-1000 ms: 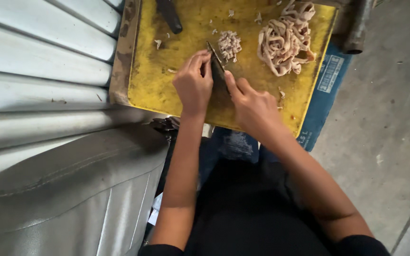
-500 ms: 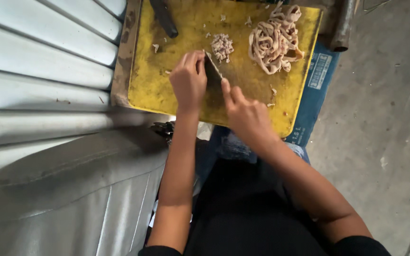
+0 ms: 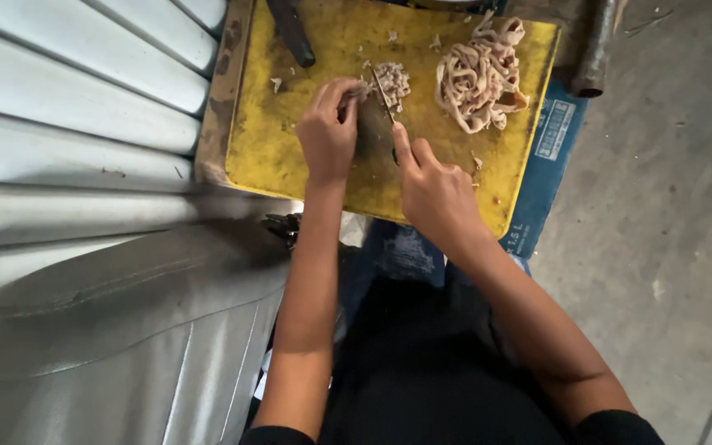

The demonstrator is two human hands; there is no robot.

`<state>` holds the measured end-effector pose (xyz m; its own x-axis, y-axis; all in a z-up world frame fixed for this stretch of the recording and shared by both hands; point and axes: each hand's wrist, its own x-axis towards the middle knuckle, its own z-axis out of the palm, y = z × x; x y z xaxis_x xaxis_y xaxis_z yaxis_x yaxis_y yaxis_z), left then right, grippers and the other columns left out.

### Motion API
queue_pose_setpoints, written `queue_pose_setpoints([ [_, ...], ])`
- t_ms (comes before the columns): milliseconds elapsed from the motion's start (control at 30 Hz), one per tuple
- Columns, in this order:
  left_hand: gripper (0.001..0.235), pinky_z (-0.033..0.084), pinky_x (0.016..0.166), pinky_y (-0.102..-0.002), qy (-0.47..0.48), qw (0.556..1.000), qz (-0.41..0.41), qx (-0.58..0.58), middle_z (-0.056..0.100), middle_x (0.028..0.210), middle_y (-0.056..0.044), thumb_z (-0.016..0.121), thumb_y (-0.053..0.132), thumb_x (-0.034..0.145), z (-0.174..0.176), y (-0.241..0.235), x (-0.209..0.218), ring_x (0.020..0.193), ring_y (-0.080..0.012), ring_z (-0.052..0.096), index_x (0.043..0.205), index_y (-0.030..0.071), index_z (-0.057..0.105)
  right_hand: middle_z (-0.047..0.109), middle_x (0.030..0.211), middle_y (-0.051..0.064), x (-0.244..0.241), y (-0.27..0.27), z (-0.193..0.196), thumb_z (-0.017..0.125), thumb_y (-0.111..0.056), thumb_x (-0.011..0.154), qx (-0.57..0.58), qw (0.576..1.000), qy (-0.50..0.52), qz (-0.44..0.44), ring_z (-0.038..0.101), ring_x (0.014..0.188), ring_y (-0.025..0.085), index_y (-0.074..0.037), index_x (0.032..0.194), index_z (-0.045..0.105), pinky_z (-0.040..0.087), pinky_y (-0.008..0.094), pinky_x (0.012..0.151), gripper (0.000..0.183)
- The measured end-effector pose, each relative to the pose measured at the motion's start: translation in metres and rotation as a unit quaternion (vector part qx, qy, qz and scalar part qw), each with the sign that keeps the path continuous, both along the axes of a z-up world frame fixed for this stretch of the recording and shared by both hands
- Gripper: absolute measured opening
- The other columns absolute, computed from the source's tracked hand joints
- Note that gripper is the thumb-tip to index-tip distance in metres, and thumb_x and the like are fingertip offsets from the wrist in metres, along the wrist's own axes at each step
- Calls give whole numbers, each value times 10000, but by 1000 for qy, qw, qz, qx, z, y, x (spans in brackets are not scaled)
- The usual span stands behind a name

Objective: The person cuts animal intestines into smaller segments using a knife on a cutting board and kemudian places them into a metal bowl containing meat.

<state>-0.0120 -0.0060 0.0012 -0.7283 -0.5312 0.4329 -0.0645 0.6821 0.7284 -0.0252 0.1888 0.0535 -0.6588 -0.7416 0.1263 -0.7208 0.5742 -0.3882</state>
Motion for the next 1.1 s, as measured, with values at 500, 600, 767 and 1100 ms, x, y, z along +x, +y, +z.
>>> queue_pose_setpoints([
  [500, 90, 552, 889, -376, -43, 994, 46, -94, 756, 1077, -22, 723, 42, 898, 2, -1, -2, 1029, -267, 671, 970, 83, 759, 641, 1051, 161, -8, -14, 14, 569, -121, 957, 28, 998, -49, -10, 682, 585, 376, -25, 1534, 468, 571, 492, 559, 593],
  [600, 95, 554, 892, -375, -37, 993, 48, -99, 752, 1080, -30, 723, 44, 903, 0, -1, -1, 1026, -266, 667, 984, 79, 759, 642, 1060, 162, -8, -12, 16, 595, -142, 975, 8, 999, -48, 3, 679, 604, 384, -22, 1524, 482, 577, 490, 580, 574],
  [767, 80, 548, 890, -377, -25, 993, 41, -103, 747, 1084, -40, 740, 54, 904, 0, -2, -2, 1031, -273, 670, 980, 74, 755, 644, 1077, 157, -7, -17, 7, 586, -87, 919, 19, 999, -24, 11, 673, 614, 401, -32, 1521, 488, 571, 498, 581, 612],
  [1100, 78, 553, 901, -372, -33, 995, 35, -88, 756, 1081, -33, 728, 67, 898, -6, -3, 0, 1020, -272, 678, 970, 72, 758, 643, 1023, 139, -11, -48, -24, 577, -32, 851, 75, 990, 121, 10, 711, 596, 266, 45, 1494, 487, 586, 375, 519, 654],
])
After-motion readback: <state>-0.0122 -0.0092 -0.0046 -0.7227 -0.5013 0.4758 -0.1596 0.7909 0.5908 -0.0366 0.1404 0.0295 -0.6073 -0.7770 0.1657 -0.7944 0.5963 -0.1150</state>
